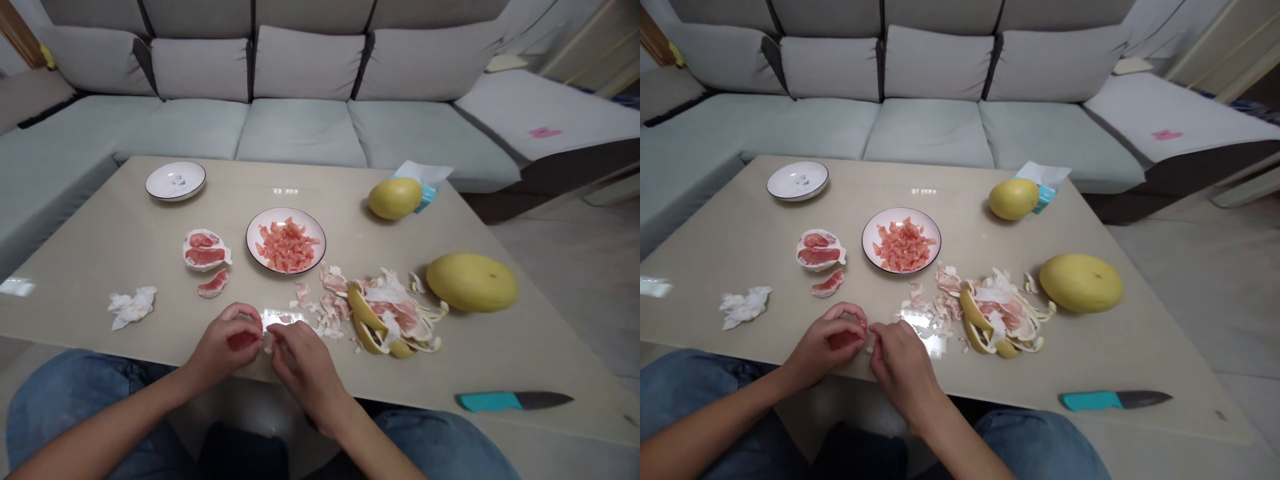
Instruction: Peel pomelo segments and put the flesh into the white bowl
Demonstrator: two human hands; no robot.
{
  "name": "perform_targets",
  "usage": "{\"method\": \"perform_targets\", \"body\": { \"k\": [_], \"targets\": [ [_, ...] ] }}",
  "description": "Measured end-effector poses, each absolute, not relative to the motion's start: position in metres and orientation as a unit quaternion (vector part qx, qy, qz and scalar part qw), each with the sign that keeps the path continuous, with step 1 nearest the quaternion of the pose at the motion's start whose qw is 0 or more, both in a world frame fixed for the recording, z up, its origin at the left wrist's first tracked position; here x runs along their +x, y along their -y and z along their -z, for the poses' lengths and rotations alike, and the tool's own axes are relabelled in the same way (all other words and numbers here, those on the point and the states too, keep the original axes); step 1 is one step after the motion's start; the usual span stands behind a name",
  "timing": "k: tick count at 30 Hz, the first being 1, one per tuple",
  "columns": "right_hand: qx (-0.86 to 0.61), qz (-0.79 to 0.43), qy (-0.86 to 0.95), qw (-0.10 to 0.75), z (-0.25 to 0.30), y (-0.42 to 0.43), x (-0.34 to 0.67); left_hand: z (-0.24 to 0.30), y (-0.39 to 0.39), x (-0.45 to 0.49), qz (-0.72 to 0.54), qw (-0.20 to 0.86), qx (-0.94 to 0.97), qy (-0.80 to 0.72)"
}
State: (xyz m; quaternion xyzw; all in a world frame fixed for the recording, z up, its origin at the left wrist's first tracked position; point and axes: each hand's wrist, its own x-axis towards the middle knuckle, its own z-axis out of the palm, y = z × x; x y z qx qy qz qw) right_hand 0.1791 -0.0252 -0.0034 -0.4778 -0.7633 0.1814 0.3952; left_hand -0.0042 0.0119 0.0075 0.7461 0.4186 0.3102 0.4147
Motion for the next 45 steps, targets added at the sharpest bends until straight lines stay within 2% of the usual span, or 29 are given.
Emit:
{"method": "perform_targets", "body": {
  "k": [5,10,14,19,25,29,33,40,43,45],
  "targets": [
    [-0.519,-0.183,0.728,0.408,-0.003,0.012,0.205,-0.01,-0.02,-0.007,-0.306,0.439,0.716,-0.448],
    [-0.571,-0.142,0.739,0.329,-0.004,0.001,0.238,-0.006,-0.023,-0.008,-0.312,0.436,0.708,-0.46],
    [-0.587,-0.125,0.718,0.351,-0.002,0.001,0.247,-0.003,-0.026,-0.01,-0.322,0.421,0.712,-0.461],
    [-0.583,-0.083,0.738,0.329,0.001,-0.005,0.251,-0.017,-0.048,-0.004,-0.335,0.336,0.758,-0.447],
    [-0.622,-0.035,0.714,0.319,0.005,-0.008,0.25,-0.038,-0.117,0.034,-0.333,0.197,0.831,-0.399],
    [-0.632,-0.008,0.721,0.284,0.002,-0.005,0.248,-0.033,-0.157,0.06,-0.257,0.189,0.855,-0.408],
    [-0.619,-0.01,0.726,0.3,0.001,-0.005,0.251,-0.031,-0.175,0.07,-0.248,0.196,0.857,-0.407],
    [-0.62,-0.043,0.742,0.251,0.004,-0.006,0.252,-0.052,-0.162,0.067,-0.289,0.249,0.814,-0.438],
    [-0.61,-0.068,0.74,0.275,0.002,-0.005,0.25,-0.058,-0.137,0.057,-0.29,0.313,0.787,-0.445],
    [-0.617,-0.082,0.728,0.287,-0.001,-0.003,0.249,-0.06,-0.117,0.048,-0.275,0.456,0.714,-0.454]
  ]
}}
